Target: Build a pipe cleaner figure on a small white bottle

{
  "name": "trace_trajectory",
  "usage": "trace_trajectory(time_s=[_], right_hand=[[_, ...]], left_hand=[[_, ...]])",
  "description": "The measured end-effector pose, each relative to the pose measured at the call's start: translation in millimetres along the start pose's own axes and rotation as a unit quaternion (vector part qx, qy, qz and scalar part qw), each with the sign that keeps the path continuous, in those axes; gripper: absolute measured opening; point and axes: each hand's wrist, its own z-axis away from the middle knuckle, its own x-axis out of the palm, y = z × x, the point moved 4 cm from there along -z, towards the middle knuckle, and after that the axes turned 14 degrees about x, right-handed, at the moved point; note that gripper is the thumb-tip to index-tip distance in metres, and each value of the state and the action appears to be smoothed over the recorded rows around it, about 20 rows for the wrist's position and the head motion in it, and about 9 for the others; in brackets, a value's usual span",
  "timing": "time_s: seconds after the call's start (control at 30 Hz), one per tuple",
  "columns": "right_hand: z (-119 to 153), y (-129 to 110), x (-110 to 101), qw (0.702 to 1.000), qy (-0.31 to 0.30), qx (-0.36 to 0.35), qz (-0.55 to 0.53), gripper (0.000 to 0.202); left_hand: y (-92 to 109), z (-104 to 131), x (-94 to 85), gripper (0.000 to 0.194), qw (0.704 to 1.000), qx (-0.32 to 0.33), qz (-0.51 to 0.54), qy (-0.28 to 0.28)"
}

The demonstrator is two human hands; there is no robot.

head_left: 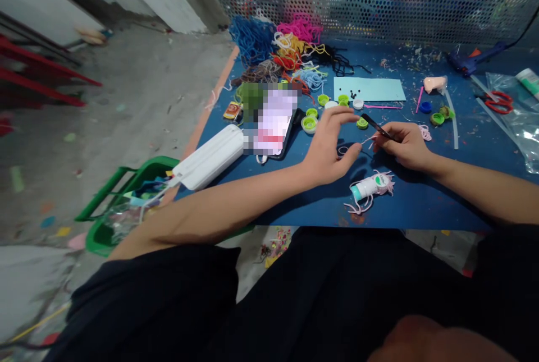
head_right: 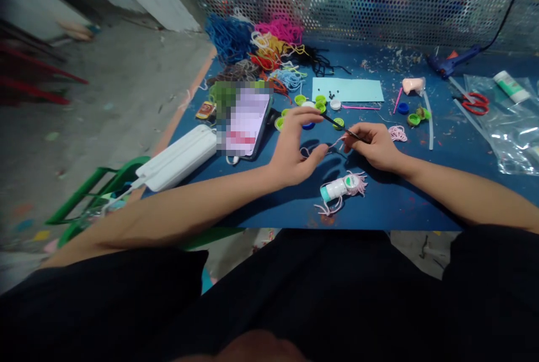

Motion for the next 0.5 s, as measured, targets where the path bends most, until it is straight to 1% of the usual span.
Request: trace_trajectory(time_s=[0.07, 0.13, 0.23, 0.3, 0.4, 0.5], right_hand=[[0, -2, 1, 1.0, -0.001, -0.001, -0.003, 0.043], [0, -3, 3, 1.0, -0.001, 0.001, -0.001, 0.047], [-1, -3, 6, 1.0, 0.007, -0.001, 0.008, 0.05], [0, -2, 7, 1.0, 0.016, -0.005, 0.016, 0.048], [1, -1, 8, 0.999, 0.023, -0.017, 0.026, 0.043], [1, 0, 8, 0.999, 0.031, -0.018, 0.038, 0.042]], left_hand=[[0, 1, 14.4, 0.041, 0.994, -0.025, 0.101, -0.014], [-4, 0, 28.2, 0.034, 0.979, -0.069, 0.189, -0.026], [-9, -3, 40.9, 0.023, 0.956, -0.114, 0.267, -0.036], [-11, -5, 42.8, 0.019, 0.953, -0.133, 0.268, -0.038], [-13, -5, 39.6, 0.018, 0.96, -0.156, 0.229, -0.027], [-12, -4, 36.2, 0.012, 0.968, -0.156, 0.193, -0.021]])
